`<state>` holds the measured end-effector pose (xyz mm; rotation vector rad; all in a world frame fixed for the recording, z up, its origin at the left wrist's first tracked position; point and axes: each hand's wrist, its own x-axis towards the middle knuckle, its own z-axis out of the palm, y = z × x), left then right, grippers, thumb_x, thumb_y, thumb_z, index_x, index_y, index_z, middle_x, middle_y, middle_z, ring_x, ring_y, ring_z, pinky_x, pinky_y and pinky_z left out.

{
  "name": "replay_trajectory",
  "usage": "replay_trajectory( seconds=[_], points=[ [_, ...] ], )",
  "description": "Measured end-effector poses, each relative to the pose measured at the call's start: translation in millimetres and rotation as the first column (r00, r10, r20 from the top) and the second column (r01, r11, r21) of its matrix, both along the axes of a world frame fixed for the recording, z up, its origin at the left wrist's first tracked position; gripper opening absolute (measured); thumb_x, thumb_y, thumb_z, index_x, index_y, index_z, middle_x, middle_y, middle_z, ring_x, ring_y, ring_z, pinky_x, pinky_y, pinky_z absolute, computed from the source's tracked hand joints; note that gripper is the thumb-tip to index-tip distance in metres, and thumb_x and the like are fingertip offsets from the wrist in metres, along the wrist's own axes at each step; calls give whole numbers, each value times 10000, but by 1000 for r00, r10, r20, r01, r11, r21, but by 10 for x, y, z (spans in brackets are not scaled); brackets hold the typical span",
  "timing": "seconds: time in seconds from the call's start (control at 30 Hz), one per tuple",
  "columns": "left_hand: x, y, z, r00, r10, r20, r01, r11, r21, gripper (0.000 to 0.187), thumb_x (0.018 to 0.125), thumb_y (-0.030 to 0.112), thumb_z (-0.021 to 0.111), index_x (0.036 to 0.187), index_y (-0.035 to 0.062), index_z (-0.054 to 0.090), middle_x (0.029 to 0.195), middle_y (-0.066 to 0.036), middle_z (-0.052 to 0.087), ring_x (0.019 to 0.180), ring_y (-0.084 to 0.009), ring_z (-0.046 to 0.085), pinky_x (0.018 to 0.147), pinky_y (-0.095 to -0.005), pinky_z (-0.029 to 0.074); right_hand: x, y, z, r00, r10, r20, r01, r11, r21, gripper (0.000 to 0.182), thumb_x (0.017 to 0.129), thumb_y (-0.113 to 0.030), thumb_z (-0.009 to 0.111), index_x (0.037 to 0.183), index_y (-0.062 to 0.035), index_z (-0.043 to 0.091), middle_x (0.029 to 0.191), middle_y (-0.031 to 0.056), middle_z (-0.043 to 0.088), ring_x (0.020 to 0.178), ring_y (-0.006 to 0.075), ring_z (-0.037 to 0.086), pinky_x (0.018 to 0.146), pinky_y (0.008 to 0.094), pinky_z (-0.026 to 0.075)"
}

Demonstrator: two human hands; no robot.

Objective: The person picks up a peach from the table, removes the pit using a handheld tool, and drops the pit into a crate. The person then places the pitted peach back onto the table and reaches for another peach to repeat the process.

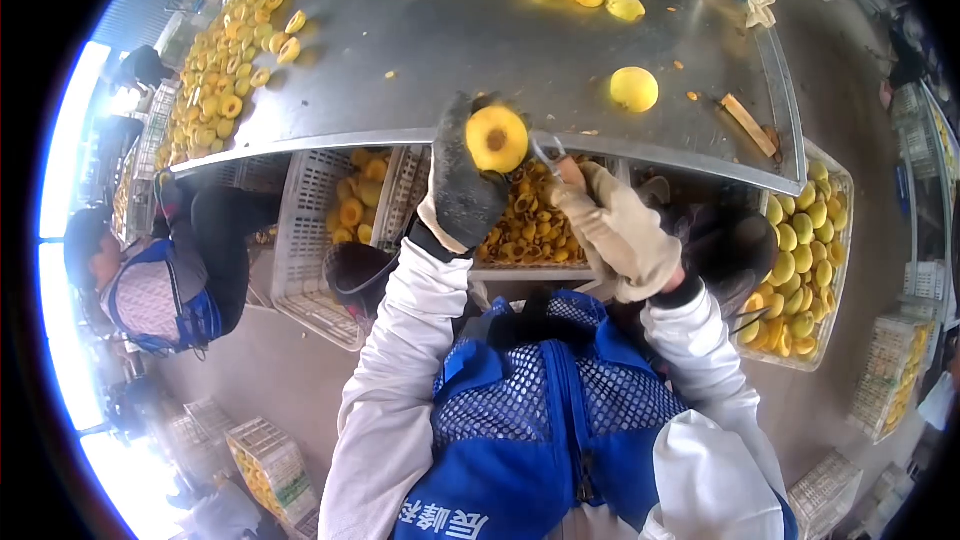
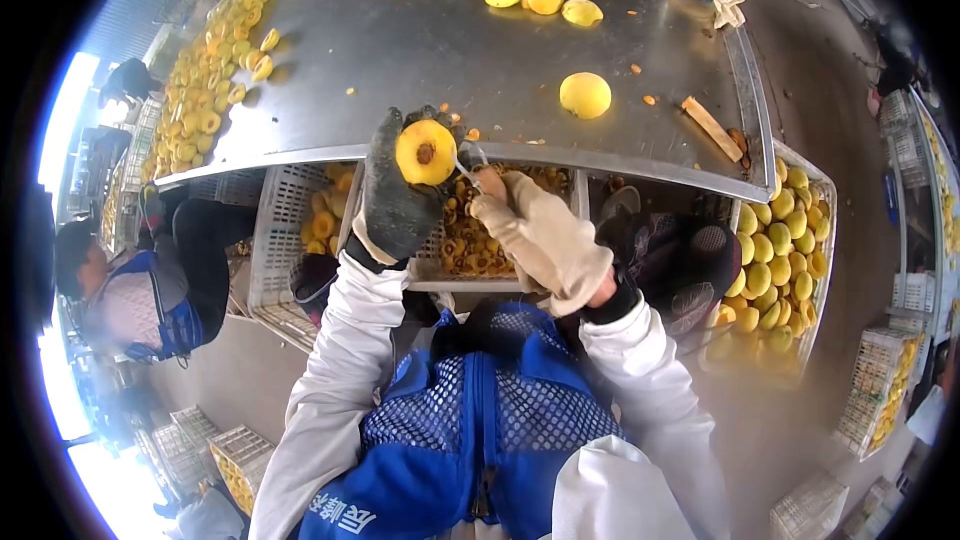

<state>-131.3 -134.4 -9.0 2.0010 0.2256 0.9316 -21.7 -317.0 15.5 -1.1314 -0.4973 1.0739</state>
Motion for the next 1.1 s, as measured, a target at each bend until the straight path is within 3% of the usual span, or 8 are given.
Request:
replay_trajectory(
  seconds=[0.03, 0.13, 0.3, 0.47, 0.8, 0.97, 1.0, 1.1],
  points=[
    [-30, -135, 233, 997, 78, -27, -76, 996, 46, 570, 828, -73, 696, 1334, -55, 435, 1175, -215, 639, 1091, -260, 651, 924, -342, 533, -16, 14, 241, 795, 130, 593, 4, 976, -220, 428, 1004, -387, 545, 1123, 23, 580, 787, 85, 635, 664, 169, 646, 631, 302, 502],
    [-88, -179, 308, 995, 45, -88, -54, 994, -99, 460, 924, 110, 680, 1303, -52, 475, 1090, -193, 676, 1014, -249, 673, 875, -343, 545, -64, 157, 400, 755, 365, 545, -57, 865, -499, 414, 1018, -363, 533, 1126, 33, 584, 868, 131, 673, 763, 200, 672, 693, 318, 510],
    [-154, -174, 317, 989, 65, -134, -66, 998, -4, 522, 1018, 378, 557, 1319, -45, 502, 1051, -153, 702, 989, -224, 679, 833, -323, 545, -121, 220, 113, 680, 225, 697, -42, 962, -270, 444, 1003, -392, 566, 1188, 12, 575, 816, 136, 672, 598, 211, 644, 596, 348, 512],
    [-158, -140, 124, 995, 80, -65, -86, 990, -108, 496, 997, 315, 602, 1329, -38, 498, 1061, -167, 700, 998, -233, 682, 844, -328, 547, -151, 196, 620, 827, 482, 291, -244, 772, -586, 488, 1016, -409, 542, 1191, 46, 539, 737, 123, 634, 459, 160, 566, 451, 300, 427],
    [-223, -131, 228, 983, -1, -185, -18, 995, -99, 540, 846, 80, 732, 1312, -45, 490, 1102, -193, 675, 1027, -254, 672, 872, -347, 546, -176, 257, 177, 646, 327, 689, -72, 925, -372, 499, 1005, -423, 559, 1167, 49, 548, 691, 94, 623, 499, 189, 606, 505, 342, 457],
    [-185, -129, -110, 988, 146, 41, -143, 987, -68, 642, 785, -39, 751, 1343, -52, 432, 1165, -208, 625, 1057, -279, 653, 922, -365, 526, -138, 174, 509, 987, 158, 18, -144, 938, -314, 365, 1000, -311, 590, 1171, 12, 578, 662, -1, 541, 491, 64, 479, 446, 247, 376],
    [-182, -89, -161, 980, 194, 38, -197, 972, 130, 664, 784, -60, 746, 1358, -49, 411, 1190, -208, 608, 1074, -283, 646, 938, -368, 522, -150, 194, 479, 987, 161, 19, -147, 938, -313, 365, 1000, -311, 590, 1171, 12, 578, 662, -1, 541, 491, 64, 479, 446, 247, 376],
    [-178, -277, 99, 997, 65, 30, -61, 991, -116, 591, 820, -62, 704, 1339, -63, 422, 1183, -199, 616, 1083, -284, 639, 952, -381, 520, -202, 258, 311, 985, 172, 30, -156, 944, -291, 258, 984, -265, 618, 1070, -26, 576, 588, -40, 470, 383, 64, 395, 355, 242, 300]
  ],
)
